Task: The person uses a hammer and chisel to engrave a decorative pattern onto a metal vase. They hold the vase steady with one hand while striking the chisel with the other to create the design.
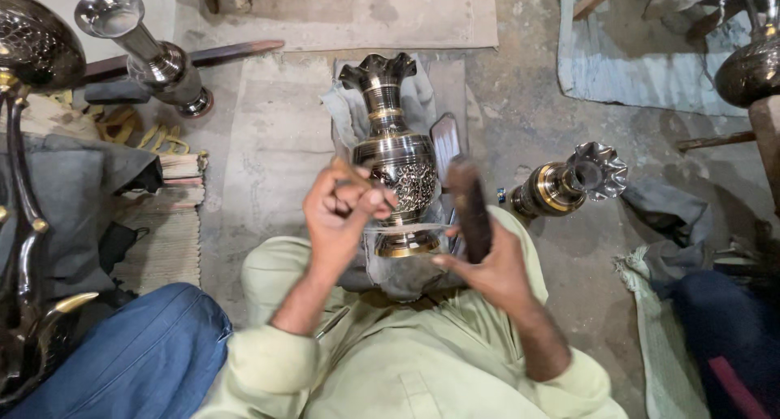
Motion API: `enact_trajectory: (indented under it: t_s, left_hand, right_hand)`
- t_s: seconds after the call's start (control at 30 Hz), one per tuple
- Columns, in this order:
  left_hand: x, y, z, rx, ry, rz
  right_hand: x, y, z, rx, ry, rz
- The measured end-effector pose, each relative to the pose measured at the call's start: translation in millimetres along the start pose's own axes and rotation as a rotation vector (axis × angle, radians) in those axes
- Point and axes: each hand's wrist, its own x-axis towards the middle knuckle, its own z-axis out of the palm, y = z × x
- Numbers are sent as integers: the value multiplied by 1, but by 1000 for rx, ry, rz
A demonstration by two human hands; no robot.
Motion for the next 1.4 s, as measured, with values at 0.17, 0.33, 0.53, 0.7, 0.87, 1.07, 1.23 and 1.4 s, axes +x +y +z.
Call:
enact_trajectory:
  t_s: [0.17,0.33,0.53,0.7,0.87,1.07,1.23,1.4]
  left_hand:
    - [-48,-41,25,-193,210,-129]
    - [-49,-42,34,-204,141,-88]
    - [-46,-31,41,-181,40,-81]
    - [-39,-21,28,-133,70,-147]
    - [-36,-9,-6,38,149,-216]
    - [-29,5,-23,114,118,-238]
    - [-25,6,-17,147,71,-224]
    - [-36,-14,3,41,92,-185]
  right_hand:
    - [-2,2,33,-223,211,-207]
    - [2,3,32,-301,236,-125]
    - [15,17,34,-178,170,-50]
    - [21,37,28,69,19,-34]
    - [14,64,22,287,-65,60]
    - [10,77,16,474,-68,211]
    - [8,53,7,384,-49,-49]
    - [1,22,24,56,95,-40]
